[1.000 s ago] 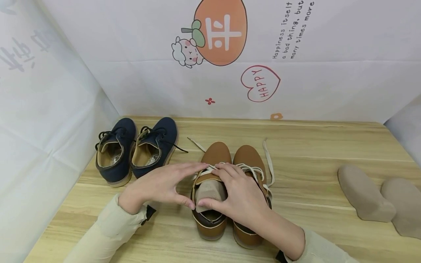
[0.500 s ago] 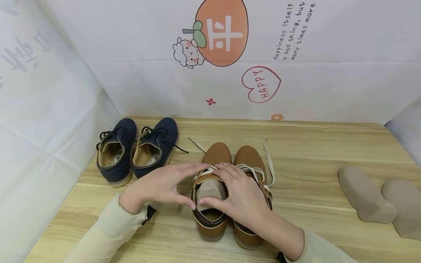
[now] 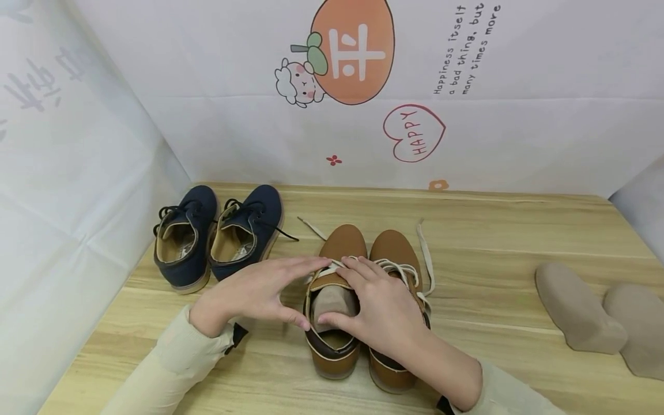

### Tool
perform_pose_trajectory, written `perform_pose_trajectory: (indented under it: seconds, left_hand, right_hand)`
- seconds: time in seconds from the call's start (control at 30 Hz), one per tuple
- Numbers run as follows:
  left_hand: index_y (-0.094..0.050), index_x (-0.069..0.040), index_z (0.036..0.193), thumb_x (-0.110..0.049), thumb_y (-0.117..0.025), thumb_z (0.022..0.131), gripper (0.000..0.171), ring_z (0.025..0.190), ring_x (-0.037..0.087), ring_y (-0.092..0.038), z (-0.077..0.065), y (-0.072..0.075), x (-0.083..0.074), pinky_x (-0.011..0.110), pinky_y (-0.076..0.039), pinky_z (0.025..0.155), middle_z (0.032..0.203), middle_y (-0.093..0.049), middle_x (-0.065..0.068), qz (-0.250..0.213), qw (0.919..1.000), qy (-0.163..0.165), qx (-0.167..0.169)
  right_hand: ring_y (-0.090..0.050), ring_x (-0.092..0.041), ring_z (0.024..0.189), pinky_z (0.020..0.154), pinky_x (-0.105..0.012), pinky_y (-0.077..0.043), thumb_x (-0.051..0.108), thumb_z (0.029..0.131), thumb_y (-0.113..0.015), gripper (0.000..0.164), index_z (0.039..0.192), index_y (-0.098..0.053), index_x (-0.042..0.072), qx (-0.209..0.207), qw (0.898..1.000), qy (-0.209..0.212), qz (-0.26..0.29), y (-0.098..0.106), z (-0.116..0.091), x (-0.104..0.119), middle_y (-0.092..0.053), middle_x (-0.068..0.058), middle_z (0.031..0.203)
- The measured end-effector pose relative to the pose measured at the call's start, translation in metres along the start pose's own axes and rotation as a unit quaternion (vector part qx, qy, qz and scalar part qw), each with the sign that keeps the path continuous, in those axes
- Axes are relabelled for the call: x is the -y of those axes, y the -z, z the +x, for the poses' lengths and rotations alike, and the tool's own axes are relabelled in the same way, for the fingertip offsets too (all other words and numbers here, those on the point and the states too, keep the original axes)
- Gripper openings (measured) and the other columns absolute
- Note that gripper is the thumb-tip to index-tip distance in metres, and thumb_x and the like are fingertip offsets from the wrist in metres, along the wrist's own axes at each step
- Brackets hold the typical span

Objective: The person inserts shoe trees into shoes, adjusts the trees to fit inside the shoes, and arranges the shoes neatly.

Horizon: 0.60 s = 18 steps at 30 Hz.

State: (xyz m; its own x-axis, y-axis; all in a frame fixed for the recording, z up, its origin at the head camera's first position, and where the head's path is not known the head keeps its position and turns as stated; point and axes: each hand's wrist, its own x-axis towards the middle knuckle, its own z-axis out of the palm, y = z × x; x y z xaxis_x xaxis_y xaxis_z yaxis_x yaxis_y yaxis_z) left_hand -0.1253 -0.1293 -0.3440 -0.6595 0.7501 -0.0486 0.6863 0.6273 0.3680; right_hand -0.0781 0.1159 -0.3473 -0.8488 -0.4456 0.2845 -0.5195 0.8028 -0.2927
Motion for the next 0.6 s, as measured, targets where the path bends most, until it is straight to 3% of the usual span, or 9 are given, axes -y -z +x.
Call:
perform_pose_trajectory:
  seconds: [0.17,0.33,0.6]
  left_hand:
    - [-0.028,-0.023,0.158,-0.071,-0.069,0.076,0.104,0.145,0.014,-0.040,0.001,-0.001,0.001,0.038,-0.038,0.116,0.159,-0.038,-0.005,-0.008,1.0000,-0.002,0.004]
    - [-0.027,-0.024,0.159,-0.072,-0.069,0.076,0.105,0.144,0.015,-0.040,0.001,-0.001,0.001,0.039,-0.039,0.115,0.160,-0.038,-0.004,-0.008,1.0000,0.000,0.005]
    - [-0.025,-0.026,0.159,-0.072,-0.068,0.076,0.105,0.145,0.015,-0.040,0.001,-0.001,0.001,0.038,-0.039,0.115,0.160,-0.036,-0.004,-0.006,0.9999,0.005,0.012]
  right_hand:
    - [-0.058,-0.034,0.128,0.097,-0.059,-0.049,0.064,0.083,-0.068,0.073,0.135,-0.063,0.013,0.066,0.997,0.032,0.028,0.016,0.006,-0.008,-0.059,-0.009,0.142]
    - [-0.057,-0.036,0.129,0.098,-0.056,-0.050,0.060,0.090,-0.062,0.066,0.135,-0.063,0.011,0.113,0.991,0.032,0.068,0.029,0.013,-0.015,-0.057,-0.013,0.143]
    - [-0.056,-0.024,0.116,0.092,-0.049,-0.053,0.063,0.085,-0.066,0.066,0.126,-0.069,0.011,0.087,0.994,0.062,0.035,0.033,0.024,-0.019,-0.068,-0.005,0.129]
